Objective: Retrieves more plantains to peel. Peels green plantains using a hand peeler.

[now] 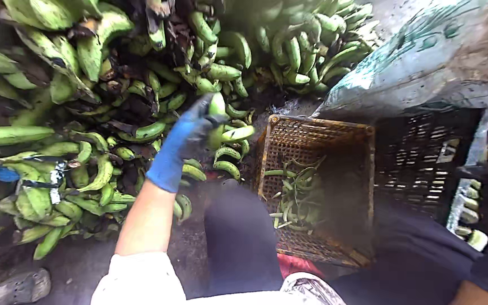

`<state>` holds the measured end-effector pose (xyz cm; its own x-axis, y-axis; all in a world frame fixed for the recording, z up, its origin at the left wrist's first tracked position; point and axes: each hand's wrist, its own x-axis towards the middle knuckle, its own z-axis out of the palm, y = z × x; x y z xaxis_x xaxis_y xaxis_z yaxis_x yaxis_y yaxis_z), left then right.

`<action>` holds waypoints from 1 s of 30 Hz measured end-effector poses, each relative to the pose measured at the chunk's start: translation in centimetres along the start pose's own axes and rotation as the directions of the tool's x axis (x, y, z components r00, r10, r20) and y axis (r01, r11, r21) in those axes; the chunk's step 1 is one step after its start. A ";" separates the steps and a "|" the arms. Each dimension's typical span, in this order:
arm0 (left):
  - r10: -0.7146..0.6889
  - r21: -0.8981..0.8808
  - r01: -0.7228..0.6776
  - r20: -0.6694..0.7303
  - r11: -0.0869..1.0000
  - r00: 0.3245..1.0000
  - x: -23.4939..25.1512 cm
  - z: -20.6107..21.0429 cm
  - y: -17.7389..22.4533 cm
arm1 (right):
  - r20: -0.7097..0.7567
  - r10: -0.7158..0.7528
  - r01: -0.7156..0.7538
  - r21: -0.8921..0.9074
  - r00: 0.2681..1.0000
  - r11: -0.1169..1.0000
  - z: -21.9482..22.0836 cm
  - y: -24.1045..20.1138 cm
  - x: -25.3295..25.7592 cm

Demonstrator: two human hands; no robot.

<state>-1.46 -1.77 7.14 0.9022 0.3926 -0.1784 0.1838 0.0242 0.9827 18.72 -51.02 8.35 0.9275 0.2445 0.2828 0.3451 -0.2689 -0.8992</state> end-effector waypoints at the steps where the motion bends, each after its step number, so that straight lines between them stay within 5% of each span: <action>1: 0.117 -0.134 -0.114 0.013 0.984 0.993 -0.9 0.2 2.8 | -0.034 -0.018 0.020 0.058 0.999 0.998 -0.5 0.5 0.1; 4: 0.381 -0.350 -0.348 0.029 0.870 0.924 -4.3 3.1 7.2 | -0.124 0.010 0.016 0.209 0.992 0.978 -1.4 -0.5 -0.1; 7: 0.183 -0.514 -0.102 0.108 0.852 0.977 -8.0 10.8 6.3 | -0.165 0.046 0.018 0.366 0.985 0.930 -2.3 -1.0 -0.1; 8: 0.085 -0.483 0.023 0.200 0.875 0.976 -7.7 13.0 5.4 | -0.169 0.029 0.043 0.402 0.985 0.915 -2.4 -1.1 -0.2; 10: -0.144 -0.127 0.180 0.249 0.975 0.958 -5.8 16.4 3.7 | -0.198 0.034 0.058 0.441 0.980 0.896 -2.1 -2.3 -0.5; 13: -0.137 0.079 0.122 0.224 0.989 0.965 -4.7 20.2 3.6 | -0.218 0.046 0.080 0.536 0.975 0.841 -1.8 -4.5 -1.5; 19: 0.078 -0.401 -0.033 0.098 0.915 0.992 -4.4 22.1 2.2 | 0.021 0.215 -0.162 0.729 0.976 0.665 3.9 -3.3 -10.1; 22: 0.132 -0.470 -0.115 0.004 0.875 0.991 -5.1 23.4 2.1 | 0.141 0.351 -0.373 0.498 0.926 0.783 8.2 -3.7 -14.5; 25: 0.224 -0.491 -0.205 -0.021 0.847 0.974 -6.2 24.7 2.6 | 0.024 0.091 -0.089 0.570 0.996 0.817 8.2 -7.6 -14.0; 28: 0.276 -0.505 -0.245 -0.015 0.827 0.961 -7.0 25.1 2.7 | -0.205 -0.280 0.347 0.508 0.938 0.789 6.3 -10.8 -11.6; 30: 0.296 -0.538 -0.250 -0.001 0.805 0.955 -7.4 24.5 2.8 | -0.024 -0.186 0.182 0.364 0.982 0.913 6.8 -8.5 -12.5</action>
<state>1.91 -27.10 9.97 0.9158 0.3829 0.1209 -0.2877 0.4158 0.8627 3.18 -45.48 10.16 0.8504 0.2679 0.4529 0.4313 0.1383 -0.8916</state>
